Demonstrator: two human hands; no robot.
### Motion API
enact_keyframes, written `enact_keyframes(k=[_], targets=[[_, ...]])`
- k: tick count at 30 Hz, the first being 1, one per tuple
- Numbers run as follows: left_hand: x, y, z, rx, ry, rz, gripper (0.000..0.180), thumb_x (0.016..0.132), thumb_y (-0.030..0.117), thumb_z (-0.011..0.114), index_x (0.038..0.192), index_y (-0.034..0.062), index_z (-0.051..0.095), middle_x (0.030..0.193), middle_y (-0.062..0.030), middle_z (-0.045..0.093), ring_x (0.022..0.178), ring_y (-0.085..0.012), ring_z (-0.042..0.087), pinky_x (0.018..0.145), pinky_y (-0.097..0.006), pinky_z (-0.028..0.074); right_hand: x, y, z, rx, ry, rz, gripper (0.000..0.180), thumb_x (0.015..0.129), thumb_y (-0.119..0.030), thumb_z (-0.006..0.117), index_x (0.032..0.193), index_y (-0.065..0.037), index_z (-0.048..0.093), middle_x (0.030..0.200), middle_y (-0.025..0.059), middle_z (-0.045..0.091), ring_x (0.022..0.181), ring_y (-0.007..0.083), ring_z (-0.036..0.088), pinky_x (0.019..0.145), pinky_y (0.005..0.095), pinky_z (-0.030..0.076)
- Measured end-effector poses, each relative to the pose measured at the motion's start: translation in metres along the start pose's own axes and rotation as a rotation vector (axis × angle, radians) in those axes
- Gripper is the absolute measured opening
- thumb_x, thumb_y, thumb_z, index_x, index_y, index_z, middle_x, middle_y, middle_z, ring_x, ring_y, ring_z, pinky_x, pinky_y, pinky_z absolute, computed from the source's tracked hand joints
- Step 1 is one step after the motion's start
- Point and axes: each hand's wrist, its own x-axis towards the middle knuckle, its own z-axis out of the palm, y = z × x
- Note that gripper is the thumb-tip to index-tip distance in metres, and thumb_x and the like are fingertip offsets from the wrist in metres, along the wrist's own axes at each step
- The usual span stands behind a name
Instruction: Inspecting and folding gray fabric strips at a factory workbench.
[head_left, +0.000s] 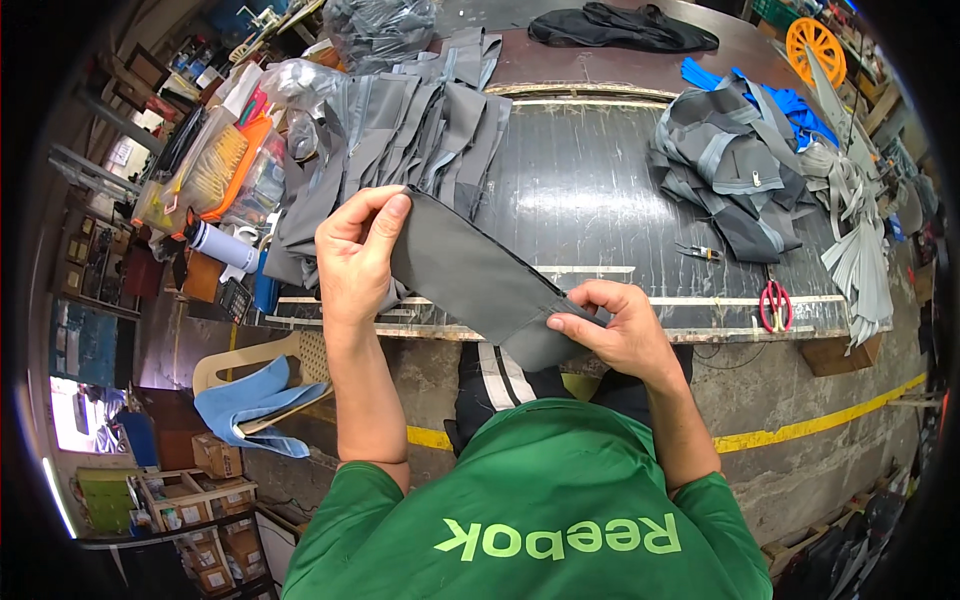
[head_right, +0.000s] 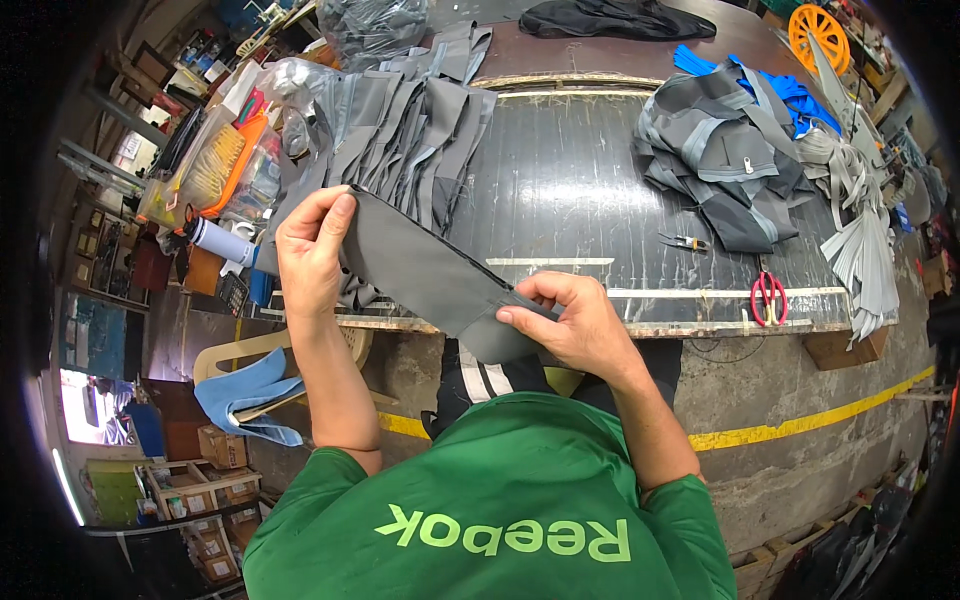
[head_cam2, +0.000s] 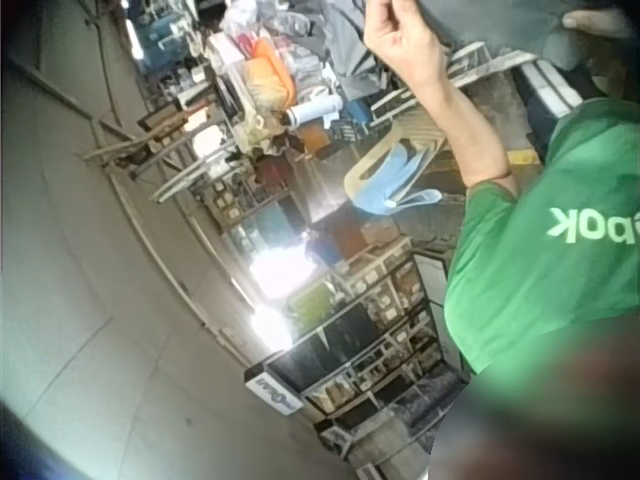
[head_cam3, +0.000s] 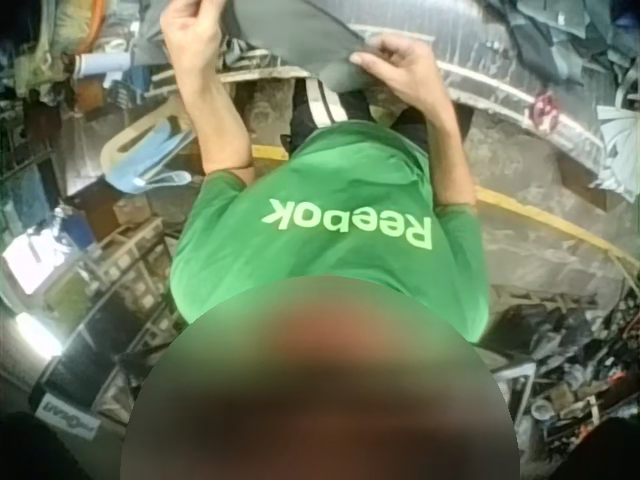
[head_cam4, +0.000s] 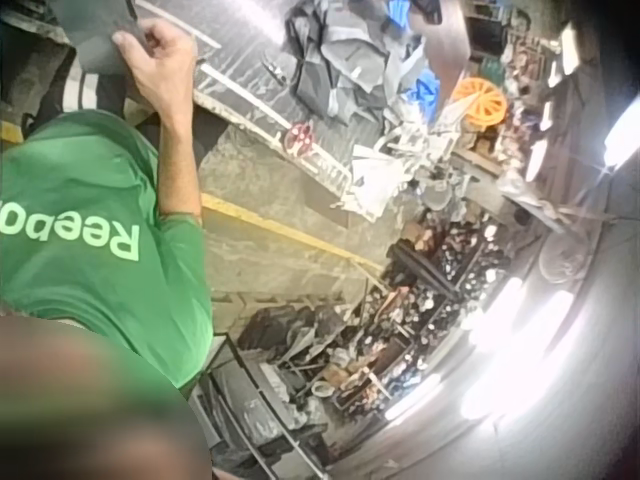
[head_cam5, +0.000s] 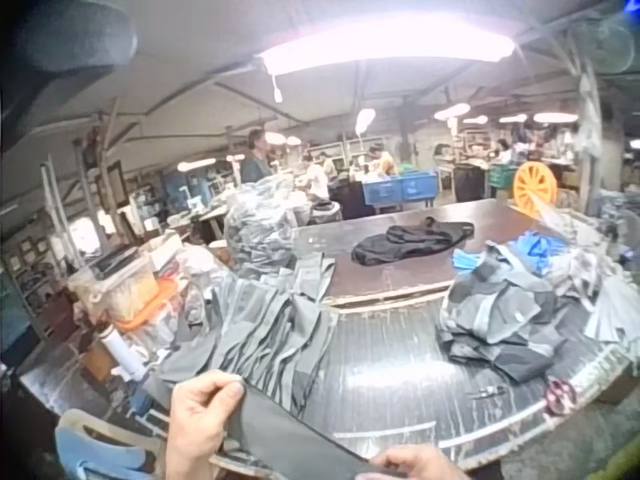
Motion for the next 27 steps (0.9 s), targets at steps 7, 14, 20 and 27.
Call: enact_keyframes(k=[7, 14, 20, 27], targets=[[0.003, 0.003, 0.005, -0.093, -0.009, -0.073, 0.016, 0.099, 0.009, 0.080, 0.111, -0.0009, 0.080, 0.093, 0.0006, 0.076, 0.082, -0.0053, 0.066, 0.077, -0.021, 0.052, -0.002, 0.004, 0.005, -0.025, 0.064, -0.062, 0.016, 0.092, -0.011, 0.082, 0.099, 0.002, 0.075, 0.083, -0.0020, 0.069, 0.076, 0.0066, 0.054, 0.071, 0.0262, 0.047], [0.001, 0.018, 0.013, -0.024, -0.088, -0.088, 0.016, 0.095, 0.009, 0.083, 0.109, 0.0008, 0.082, 0.089, 0.0019, 0.075, 0.077, -0.0036, 0.061, 0.072, -0.020, 0.048, -0.006, 0.024, 0.010, -0.074, 0.120, -0.050, 0.020, 0.095, -0.016, 0.081, 0.102, 0.001, 0.075, 0.079, 0.0026, 0.070, 0.072, 0.0076, 0.058, 0.059, 0.0272, 0.046], [-0.003, 0.033, 0.018, 0.102, -0.165, 0.053, 0.017, 0.092, 0.007, 0.084, 0.109, 0.0017, 0.083, 0.089, -0.0010, 0.073, 0.079, -0.0058, 0.060, 0.075, -0.023, 0.048, -0.005, 0.023, 0.021, -0.124, 0.182, -0.003, 0.017, 0.094, -0.009, 0.081, 0.100, 0.005, 0.073, 0.081, 0.0006, 0.069, 0.075, 0.0071, 0.057, 0.068, 0.0267, 0.049], [-0.008, 0.050, 0.023, 0.178, -0.180, 0.110, 0.012, 0.090, 0.002, 0.082, 0.103, 0.0002, 0.083, 0.087, -0.0027, 0.073, 0.080, -0.0075, 0.063, 0.074, -0.024, 0.049, 0.000, 0.027, 0.033, -0.207, 0.273, -0.086, 0.016, 0.094, -0.009, 0.080, 0.100, 0.004, 0.073, 0.077, 0.0022, 0.068, 0.072, 0.0061, 0.057, 0.061, 0.0261, 0.048]])
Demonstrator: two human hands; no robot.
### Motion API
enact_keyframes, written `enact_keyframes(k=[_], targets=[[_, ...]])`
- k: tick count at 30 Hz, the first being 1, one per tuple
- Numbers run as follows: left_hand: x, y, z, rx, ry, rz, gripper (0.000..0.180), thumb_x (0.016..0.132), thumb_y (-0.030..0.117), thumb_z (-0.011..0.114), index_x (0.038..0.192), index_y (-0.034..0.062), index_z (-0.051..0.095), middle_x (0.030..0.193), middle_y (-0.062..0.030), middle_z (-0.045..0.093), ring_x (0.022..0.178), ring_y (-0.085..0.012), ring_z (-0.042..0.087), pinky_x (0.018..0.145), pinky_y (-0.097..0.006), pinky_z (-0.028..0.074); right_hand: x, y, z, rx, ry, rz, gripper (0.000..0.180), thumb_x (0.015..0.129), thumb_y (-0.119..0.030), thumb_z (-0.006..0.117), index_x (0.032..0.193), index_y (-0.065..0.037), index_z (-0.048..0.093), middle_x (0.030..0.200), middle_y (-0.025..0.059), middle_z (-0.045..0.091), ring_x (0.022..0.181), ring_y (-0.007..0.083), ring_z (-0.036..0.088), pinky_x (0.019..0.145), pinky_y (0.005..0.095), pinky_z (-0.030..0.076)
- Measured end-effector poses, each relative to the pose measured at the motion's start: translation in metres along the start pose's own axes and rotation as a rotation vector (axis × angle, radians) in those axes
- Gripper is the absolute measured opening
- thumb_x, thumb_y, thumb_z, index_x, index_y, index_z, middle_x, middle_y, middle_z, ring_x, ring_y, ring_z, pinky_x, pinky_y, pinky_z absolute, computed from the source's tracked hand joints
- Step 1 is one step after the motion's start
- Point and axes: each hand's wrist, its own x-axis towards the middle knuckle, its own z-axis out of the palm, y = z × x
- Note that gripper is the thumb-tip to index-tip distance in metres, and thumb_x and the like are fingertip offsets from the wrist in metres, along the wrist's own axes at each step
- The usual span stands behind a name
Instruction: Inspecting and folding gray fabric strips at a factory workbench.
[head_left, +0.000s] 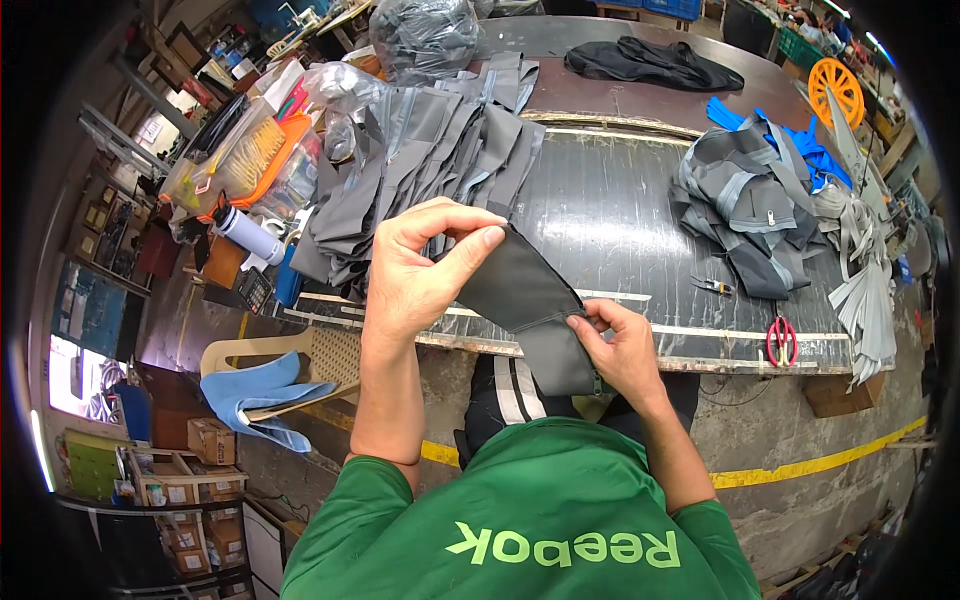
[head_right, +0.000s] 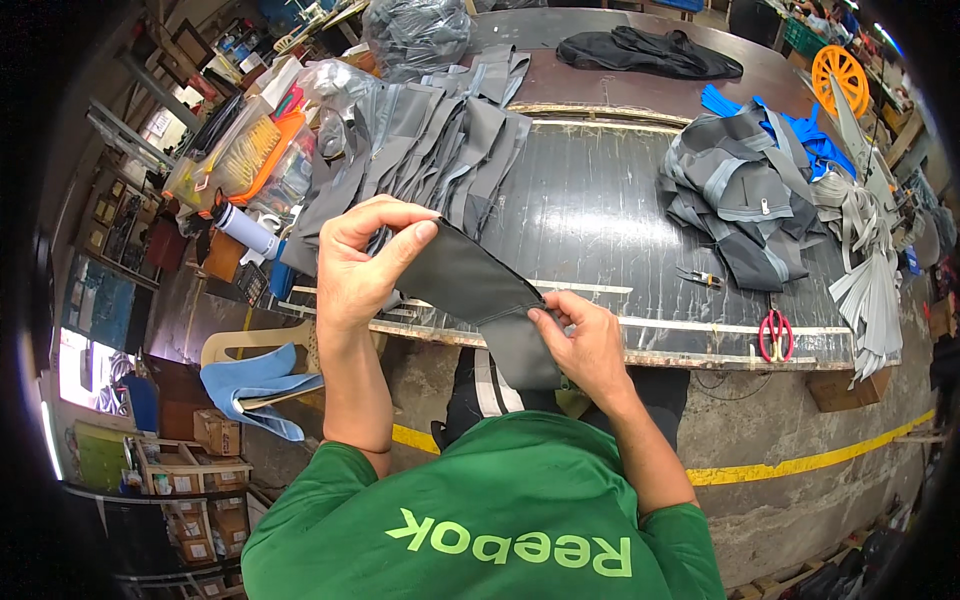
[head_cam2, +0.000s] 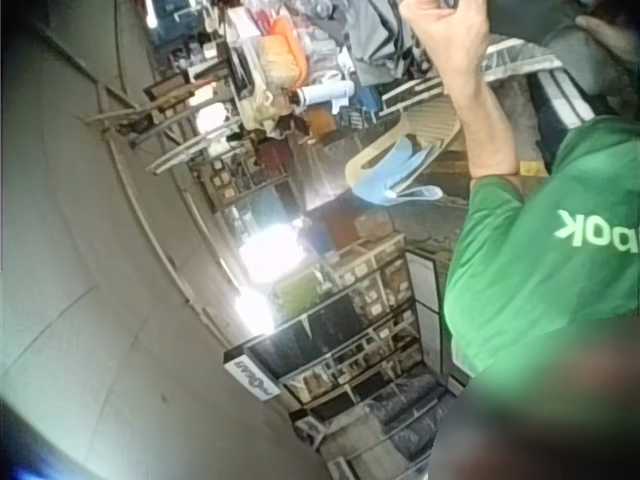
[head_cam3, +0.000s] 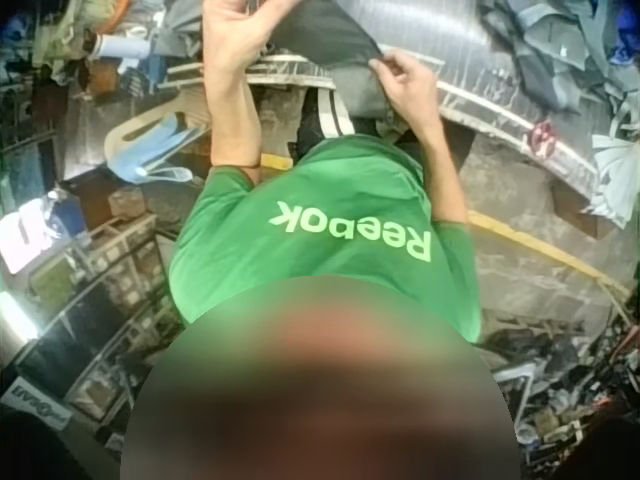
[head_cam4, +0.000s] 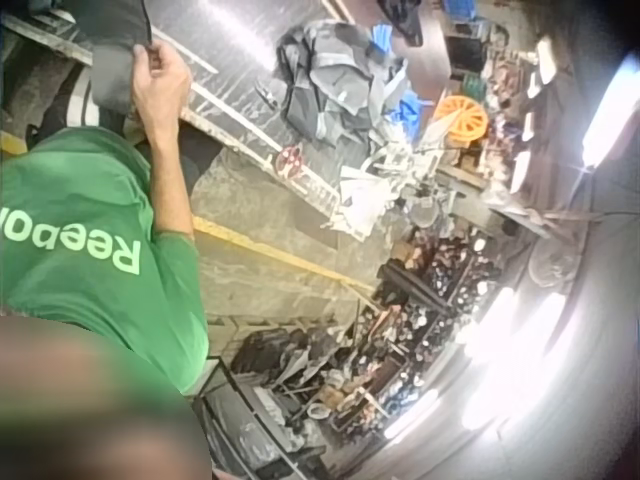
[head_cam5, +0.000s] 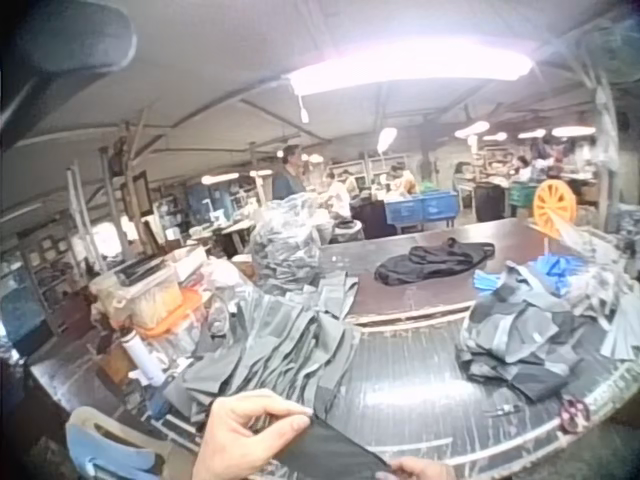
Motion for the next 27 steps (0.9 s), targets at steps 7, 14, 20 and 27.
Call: enact_keyframes(k=[7, 14, 20, 27], targets=[[-0.002, -0.002, 0.004, 0.055, 0.025, 0.093, 0.006, 0.085, -0.001, 0.079, 0.091, -0.0007, 0.079, 0.084, -0.0044, 0.074, 0.077, -0.0092, 0.065, 0.070, -0.026, 0.051, -0.004, 0.007, 0.019, -0.065, 0.016, -0.015, 0.015, 0.093, -0.010, 0.081, 0.099, 0.002, 0.074, 0.073, 0.0048, 0.069, 0.064, 0.0084, 0.060, 0.060, 0.0286, 0.050], [0.005, 0.008, 0.003, 0.475, 0.048, 0.180, 0.005, 0.081, 0.004, 0.077, 0.083, 0.0033, 0.072, 0.084, -0.0042, 0.073, 0.081, -0.0166, 0.067, 0.092, -0.034, 0.045, -0.021, -0.004, 0.039, -0.220, -0.120, -0.242, 0.016, 0.091, -0.021, 0.083, 0.093, -0.010, 0.072, 0.076, 0.0060, 0.073, 0.069, 0.0255, 0.072, 0.073, 0.0416, 0.054], [0.046, -0.008, -0.029, -0.089, -0.347, 0.528, 0.010, 0.083, 0.018, 0.086, 0.088, 0.0110, 0.081, 0.097, -0.0030, 0.073, 0.095, -0.0185, 0.065, 0.096, -0.040, 0.043, 0.012, -0.037, 0.003, 0.238, -0.311, -0.478, 0.034, 0.093, -0.011, 0.078, 0.124, -0.002, 0.070, 0.130, 0.0183, 0.070, 0.125, 0.0350, 0.065, 0.107, 0.0419, 0.049], [0.094, 0.006, -0.006, -0.407, -0.691, 0.681, 0.018, 0.085, 0.036, 0.088, 0.084, 0.0187, 0.085, 0.114, -0.0092, 0.071, 0.126, -0.0323, 0.055, 0.113, -0.053, 0.037, 0.097, -0.095, -0.021, 0.458, -0.280, -0.474, 0.073, 0.091, -0.022, 0.085, 0.151, 0.003, 0.051, 0.146, 0.0157, 0.060, 0.134, 0.0243, 0.057, 0.113, 0.0418, 0.046]])
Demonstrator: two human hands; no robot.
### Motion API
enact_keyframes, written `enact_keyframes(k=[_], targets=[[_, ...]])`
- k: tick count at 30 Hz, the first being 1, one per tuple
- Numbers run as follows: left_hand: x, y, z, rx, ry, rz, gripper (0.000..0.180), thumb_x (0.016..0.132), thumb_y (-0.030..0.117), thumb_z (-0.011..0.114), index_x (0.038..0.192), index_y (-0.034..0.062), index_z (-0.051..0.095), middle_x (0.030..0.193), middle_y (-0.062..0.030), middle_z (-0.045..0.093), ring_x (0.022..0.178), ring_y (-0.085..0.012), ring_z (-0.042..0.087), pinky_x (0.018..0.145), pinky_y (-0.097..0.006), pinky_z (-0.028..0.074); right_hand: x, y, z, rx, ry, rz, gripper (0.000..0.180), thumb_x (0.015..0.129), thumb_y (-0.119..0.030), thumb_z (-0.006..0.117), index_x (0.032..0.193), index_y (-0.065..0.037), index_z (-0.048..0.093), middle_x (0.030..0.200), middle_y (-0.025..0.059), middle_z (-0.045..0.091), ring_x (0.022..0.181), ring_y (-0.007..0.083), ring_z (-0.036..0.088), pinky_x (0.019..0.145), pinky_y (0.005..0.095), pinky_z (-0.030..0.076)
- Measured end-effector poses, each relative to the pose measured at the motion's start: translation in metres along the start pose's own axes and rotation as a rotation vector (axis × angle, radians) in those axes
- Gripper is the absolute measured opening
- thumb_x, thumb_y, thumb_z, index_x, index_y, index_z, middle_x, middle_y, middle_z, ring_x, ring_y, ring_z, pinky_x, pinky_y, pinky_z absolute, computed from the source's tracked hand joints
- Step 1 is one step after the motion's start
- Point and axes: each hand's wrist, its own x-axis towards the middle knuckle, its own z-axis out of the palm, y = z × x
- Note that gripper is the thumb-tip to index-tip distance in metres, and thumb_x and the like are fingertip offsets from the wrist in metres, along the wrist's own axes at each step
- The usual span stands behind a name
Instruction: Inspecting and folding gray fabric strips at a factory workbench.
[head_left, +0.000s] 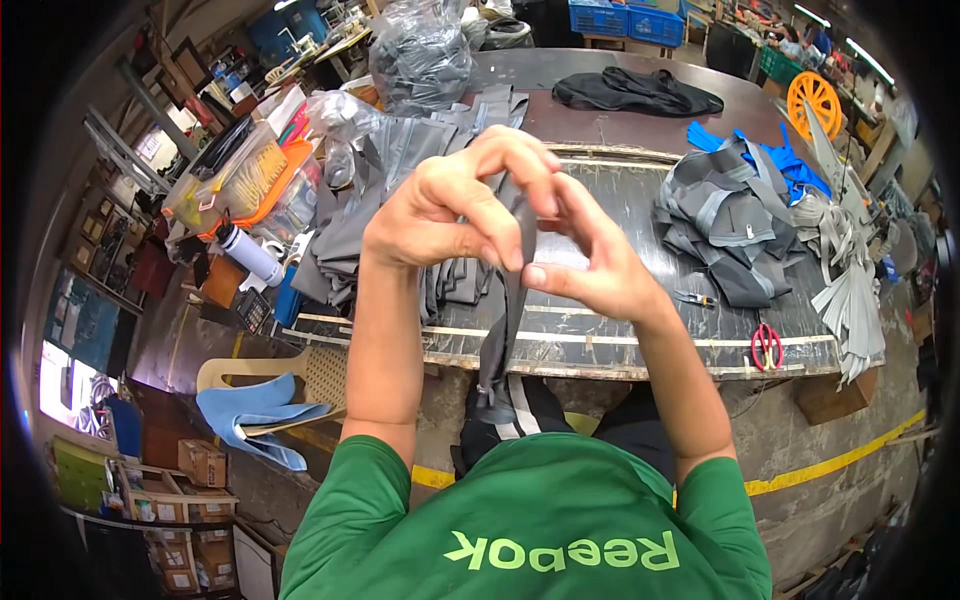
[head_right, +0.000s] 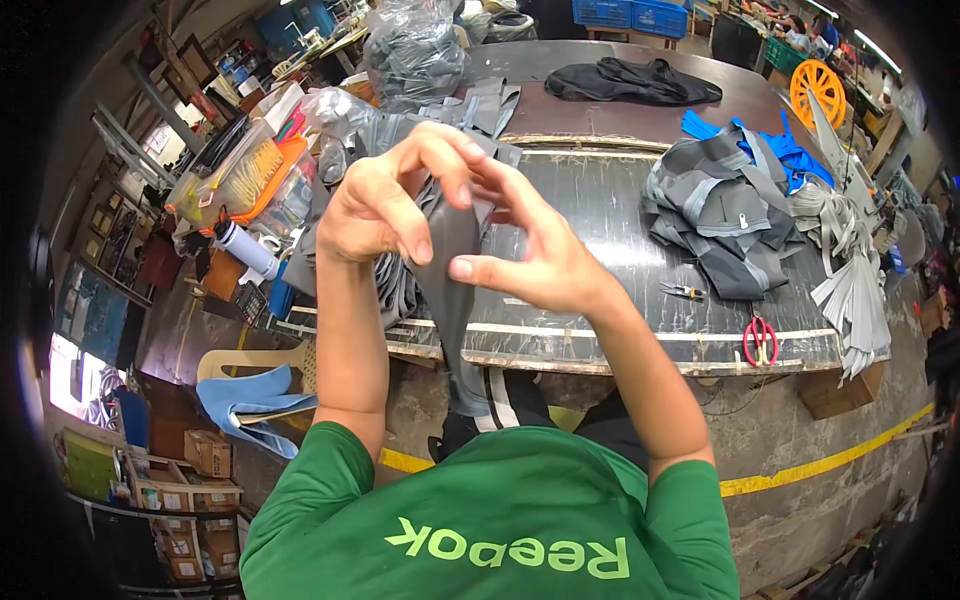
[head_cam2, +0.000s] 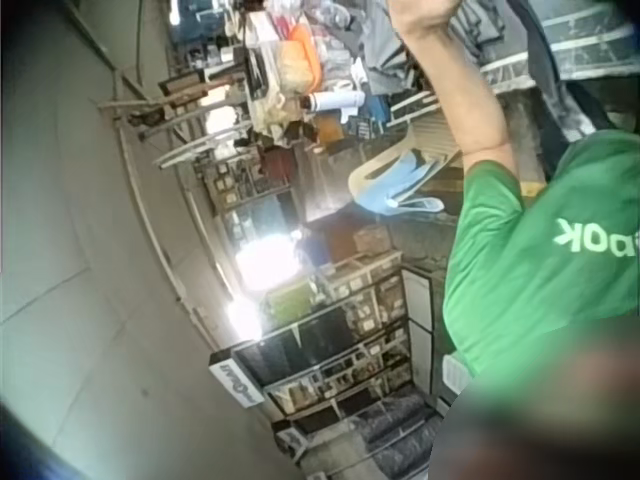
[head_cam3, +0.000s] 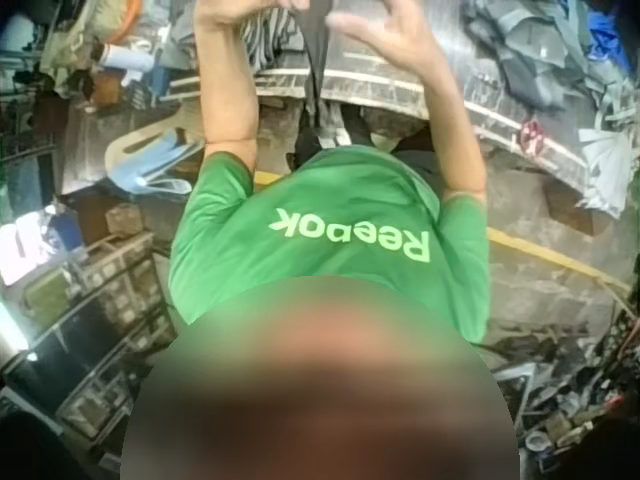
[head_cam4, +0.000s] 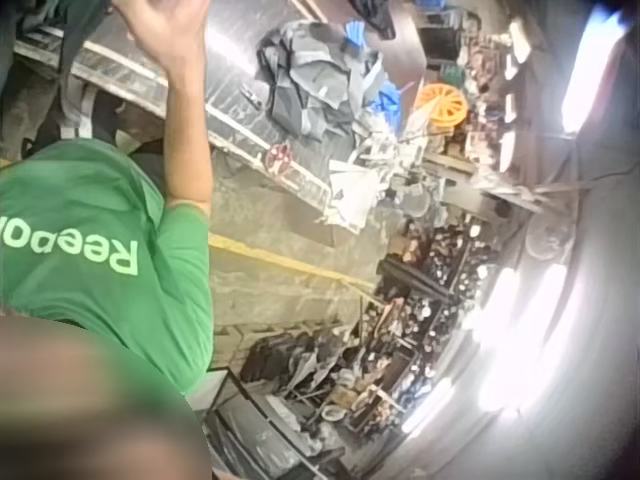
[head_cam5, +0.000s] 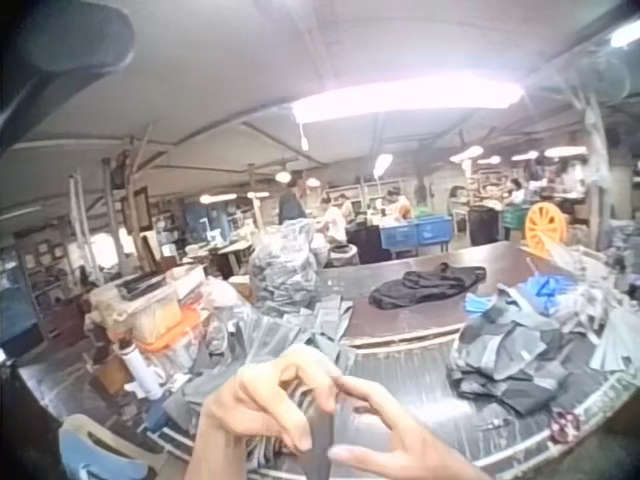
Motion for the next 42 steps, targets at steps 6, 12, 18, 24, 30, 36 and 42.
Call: enact_keyframes(k=[6, 12, 18, 24, 30, 36, 42], targets=[[-0.005, -0.018, 0.019, -0.218, 0.245, -0.023, 0.020, 0.092, 0.031, 0.086, 0.100, 0.0130, 0.082, 0.124, -0.0171, 0.071, 0.134, -0.0373, 0.055, 0.118, -0.057, 0.035, 0.013, 0.020, -0.007, 0.474, -0.087, 0.377, 0.056, 0.089, -0.011, 0.087, 0.137, 0.000, 0.061, 0.125, 0.0081, 0.071, 0.113, 0.0180, 0.070, 0.099, 0.0361, 0.058], [-0.049, -0.022, 0.069, -0.264, 0.853, -0.518, 0.025, 0.105, 0.016, 0.073, 0.121, -0.0022, 0.073, 0.107, -0.0065, 0.076, 0.093, -0.0102, 0.069, 0.084, -0.026, 0.053, -0.016, 0.037, -0.005, 0.506, 0.293, 0.381, 0.035, 0.090, -0.008, 0.088, 0.119, -0.001, 0.071, 0.108, 0.0068, 0.077, 0.095, 0.0144, 0.074, 0.086, 0.0313, 0.062], [-0.045, -0.042, 0.116, -0.116, 0.964, -0.508, 0.010, 0.100, 0.002, 0.076, 0.109, -0.0031, 0.077, 0.099, -0.0009, 0.075, 0.082, -0.0038, 0.066, 0.072, -0.021, 0.053, -0.025, 0.037, -0.024, 0.254, 0.353, 0.288, 0.034, 0.088, -0.011, 0.090, 0.115, -0.003, 0.071, 0.116, 0.0080, 0.074, 0.102, 0.0132, 0.070, 0.090, 0.0310, 0.059], [-0.030, -0.053, 0.120, -0.005, 0.842, -0.461, 0.010, 0.100, 0.005, 0.076, 0.106, -0.0028, 0.078, 0.095, 0.0002, 0.074, 0.080, -0.0034, 0.065, 0.070, -0.021, 0.052, 0.002, -0.037, -0.048, -0.888, 0.287, -0.221, 0.032, 0.084, -0.014, 0.088, 0.110, -0.004, 0.072, 0.113, 0.0068, 0.073, 0.102, 0.0211, 0.069, 0.101, 0.0399, 0.050], [-0.023, -0.054, 0.143, -0.338, 0.698, -0.738, 0.014, 0.102, 0.010, 0.077, 0.106, -0.0029, 0.078, 0.092, 0.0003, 0.076, 0.081, -0.0040, 0.065, 0.073, -0.022, 0.053, 0.004, -0.042, -0.083, -0.615, 0.228, -0.103, 0.006, 0.095, -0.006, 0.078, 0.096, -0.001, 0.075, 0.093, 0.0033, 0.075, 0.089, 0.0120, 0.067, 0.083, 0.0276, 0.052], [-0.054, -0.058, 0.177, -0.228, 0.710, -0.841, 0.014, 0.100, 0.009, 0.079, 0.108, -0.0028, 0.080, 0.095, -0.0016, 0.079, 0.085, -0.0052, 0.067, 0.077, -0.023, 0.055, -0.057, -0.038, -0.155, -0.260, 0.629, 0.133, 0.013, 0.101, -0.011, 0.078, 0.106, 0.000, 0.078, 0.095, -0.0010, 0.075, 0.083, 0.0042, 0.066, 0.076, 0.0194, 0.051], [-0.042, -0.053, 0.180, -0.021, 0.678, -0.799, 0.019, 0.097, 0.009, 0.082, 0.112, -0.0025, 0.081, 0.097, -0.0035, 0.080, 0.086, -0.0068, 0.069, 0.079, -0.024, 0.057, -0.111, -0.001, -0.179, -0.012, 0.804, 0.157, 0.013, 0.099, -0.011, 0.080, 0.109, -0.002, 0.078, 0.100, 0.0007, 0.077, 0.087, 0.0059, 0.068, 0.079, 0.0208, 0.052]])
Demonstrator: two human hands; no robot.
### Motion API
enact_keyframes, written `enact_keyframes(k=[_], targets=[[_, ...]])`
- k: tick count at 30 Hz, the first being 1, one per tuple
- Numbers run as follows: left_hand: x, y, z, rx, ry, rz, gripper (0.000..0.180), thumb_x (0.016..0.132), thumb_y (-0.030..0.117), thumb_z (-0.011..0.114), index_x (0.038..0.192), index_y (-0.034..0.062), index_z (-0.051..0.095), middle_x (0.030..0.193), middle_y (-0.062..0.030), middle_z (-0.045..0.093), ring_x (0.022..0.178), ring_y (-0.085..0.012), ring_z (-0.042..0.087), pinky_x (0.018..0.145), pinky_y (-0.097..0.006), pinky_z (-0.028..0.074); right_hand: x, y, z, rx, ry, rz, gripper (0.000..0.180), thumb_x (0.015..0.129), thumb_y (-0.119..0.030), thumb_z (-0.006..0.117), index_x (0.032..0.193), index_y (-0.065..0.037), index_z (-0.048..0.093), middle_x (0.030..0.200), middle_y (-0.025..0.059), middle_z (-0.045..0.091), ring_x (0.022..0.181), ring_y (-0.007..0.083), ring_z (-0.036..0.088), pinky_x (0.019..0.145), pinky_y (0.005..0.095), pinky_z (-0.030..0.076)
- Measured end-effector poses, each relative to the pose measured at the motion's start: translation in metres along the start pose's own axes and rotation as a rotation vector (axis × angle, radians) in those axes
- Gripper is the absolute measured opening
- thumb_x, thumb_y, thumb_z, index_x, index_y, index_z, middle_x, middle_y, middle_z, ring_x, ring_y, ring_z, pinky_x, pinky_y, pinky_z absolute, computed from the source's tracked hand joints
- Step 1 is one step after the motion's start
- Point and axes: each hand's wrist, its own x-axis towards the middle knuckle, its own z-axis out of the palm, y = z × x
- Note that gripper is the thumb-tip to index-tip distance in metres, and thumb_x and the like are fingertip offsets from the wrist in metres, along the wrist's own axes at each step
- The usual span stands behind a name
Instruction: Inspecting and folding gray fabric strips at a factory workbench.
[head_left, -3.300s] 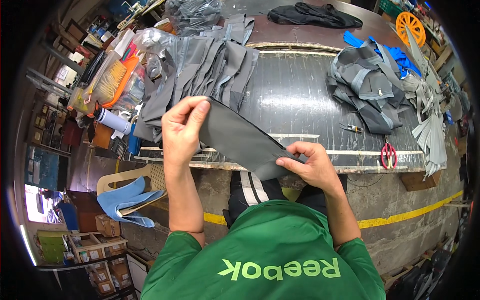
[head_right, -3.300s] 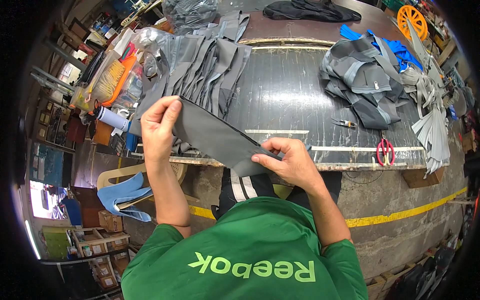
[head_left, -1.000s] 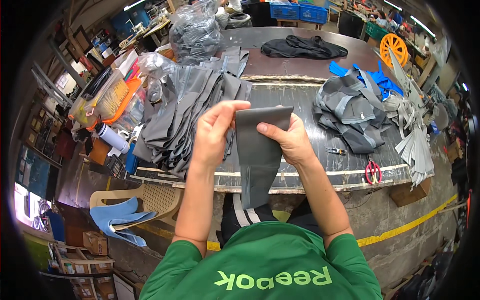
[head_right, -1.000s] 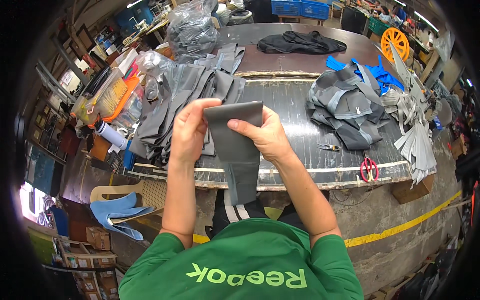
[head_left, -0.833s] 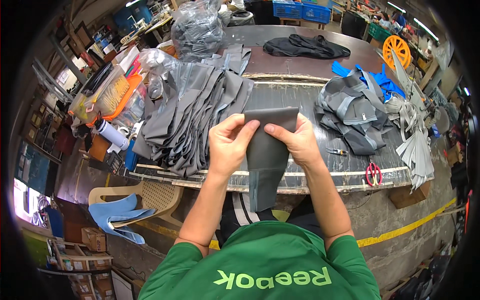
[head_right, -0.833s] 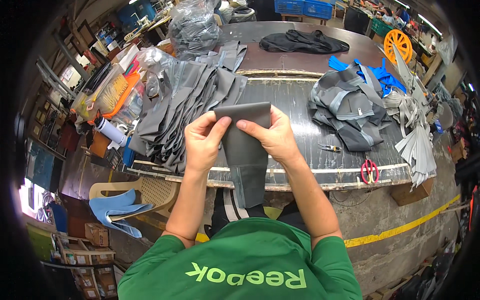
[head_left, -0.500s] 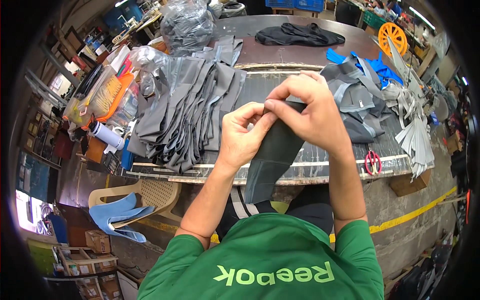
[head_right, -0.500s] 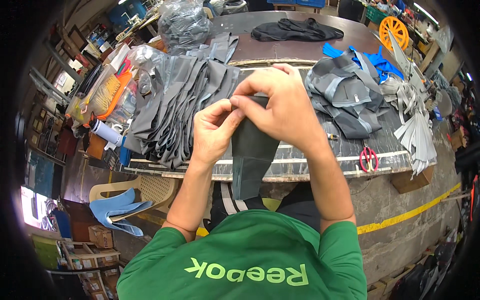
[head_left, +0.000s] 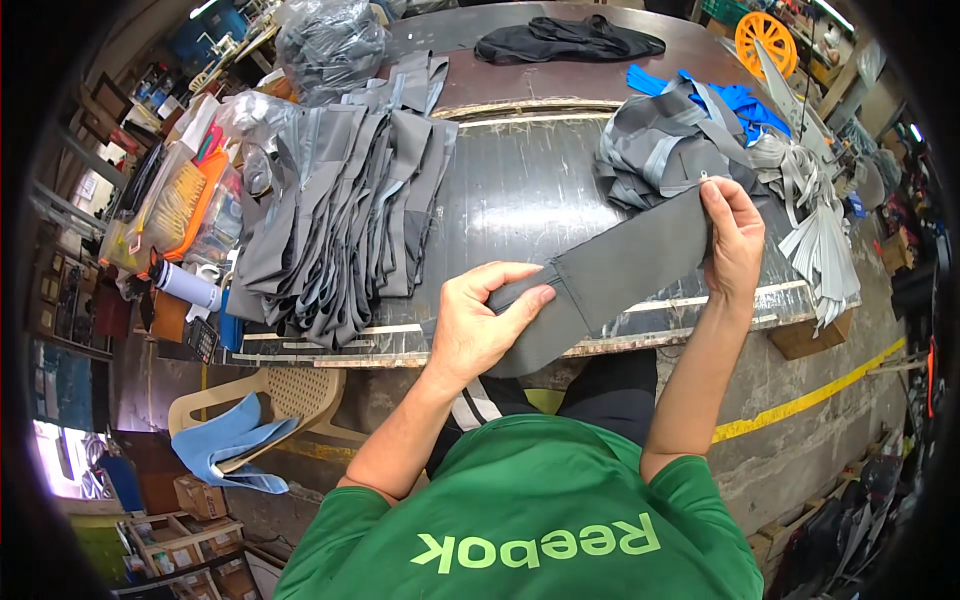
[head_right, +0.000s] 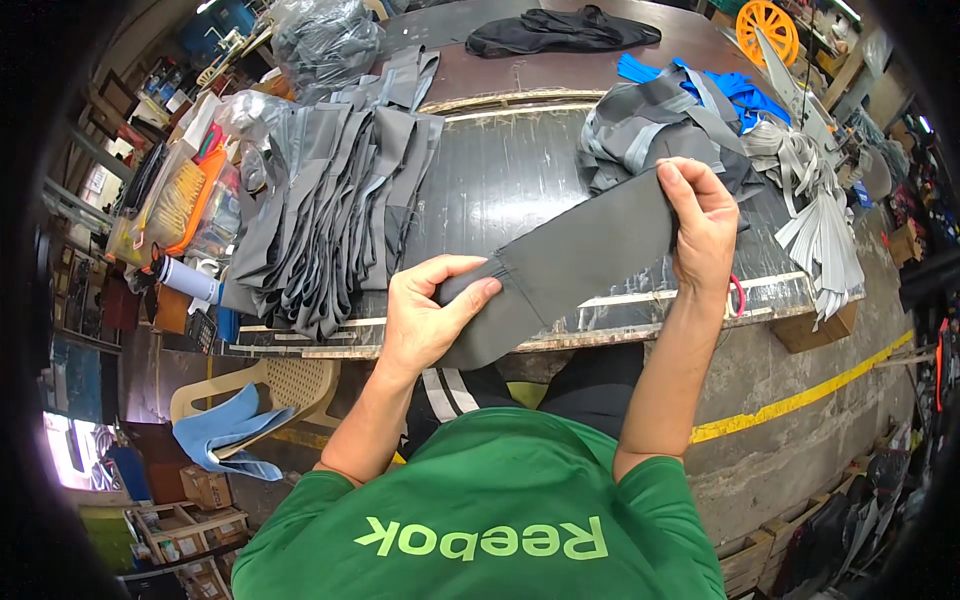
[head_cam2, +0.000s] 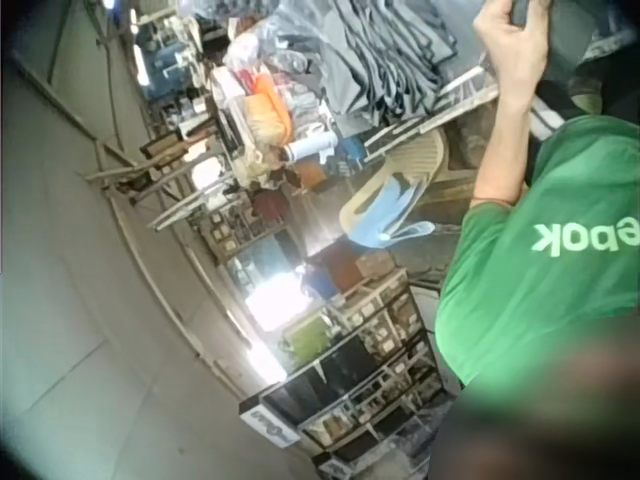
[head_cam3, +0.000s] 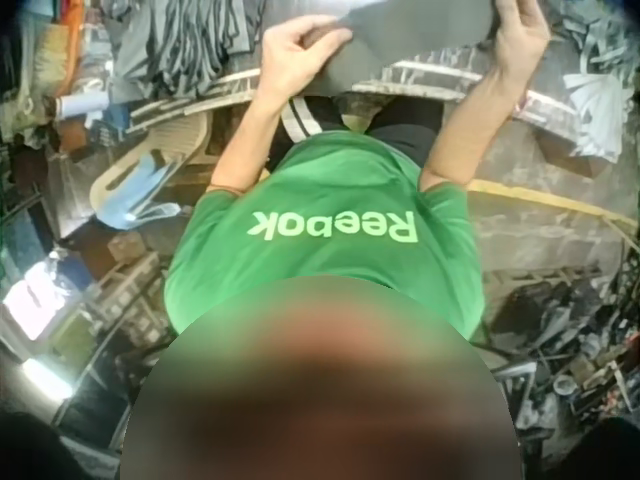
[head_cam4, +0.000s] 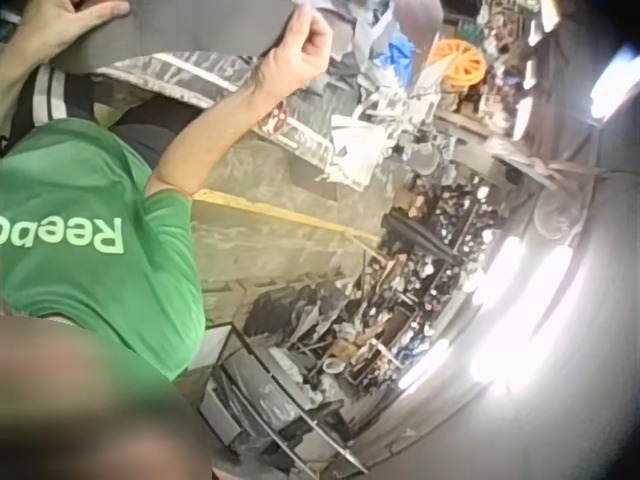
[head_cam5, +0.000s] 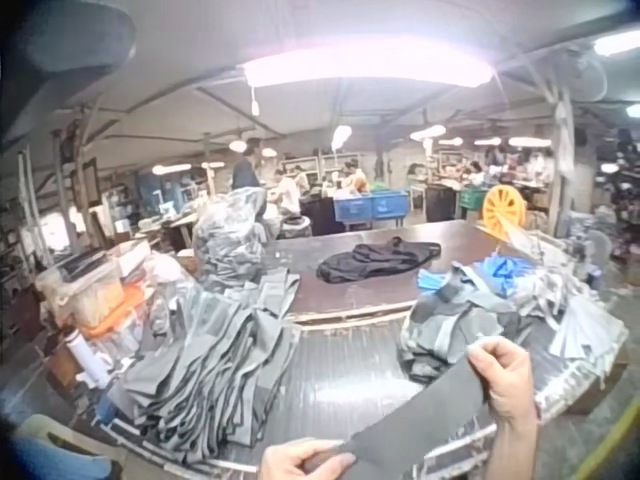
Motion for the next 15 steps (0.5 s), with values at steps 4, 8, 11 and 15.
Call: enact_keyframes(k=[4, 8, 11, 15], targets=[[0.001, -0.001, 0.006, 0.007, -0.002, -0.020, 0.022, 0.095, 0.009, 0.083, 0.114, -0.0014, 0.080, 0.100, -0.0046, 0.080, 0.088, -0.0070, 0.070, 0.080, -0.024, 0.057, -0.005, 0.012, -0.016, 0.090, 0.020, -0.005, 0.013, 0.099, -0.010, 0.080, 0.110, -0.003, 0.077, 0.106, 0.0025, 0.078, 0.093, 0.0070, 0.069, 0.085, 0.0221, 0.052], [0.005, -0.003, 0.013, -0.016, 0.041, 0.028, 0.020, 0.095, 0.007, 0.083, 0.113, -0.0007, 0.081, 0.100, -0.0047, 0.080, 0.089, -0.0072, 0.070, 0.080, -0.024, 0.056, -0.009, 0.016, -0.028, 0.094, 0.014, -0.003, 0.013, 0.104, -0.011, 0.074, 0.113, -0.001, 0.075, 0.108, 0.0050, 0.078, 0.094, 0.0091, 0.071, 0.085, 0.0224, 0.055], [0.006, -0.002, 0.014, 0.032, 0.054, 0.082, 0.019, 0.095, 0.007, 0.083, 0.113, -0.0001, 0.081, 0.099, -0.0052, 0.080, 0.089, -0.0073, 0.070, 0.080, -0.023, 0.056, -0.015, 0.011, -0.025, 0.057, 0.011, -0.036, 0.013, 0.104, -0.010, 0.074, 0.113, -0.001, 0.075, 0.106, 0.0053, 0.078, 0.095, 0.0099, 0.072, 0.085, 0.0235, 0.056], [0.008, -0.004, 0.014, 0.066, 0.047, 0.106, 0.016, 0.094, 0.009, 0.081, 0.109, 0.0024, 0.082, 0.100, -0.0104, 0.081, 0.090, -0.0159, 0.075, 0.083, -0.031, 0.057, -0.024, 0.003, -0.029, 0.050, 0.011, -0.045, 0.013, 0.104, -0.009, 0.073, 0.112, 0.000, 0.075, 0.108, 0.0068, 0.077, 0.098, 0.0117, 0.071, 0.091, 0.0250, 0.054]])
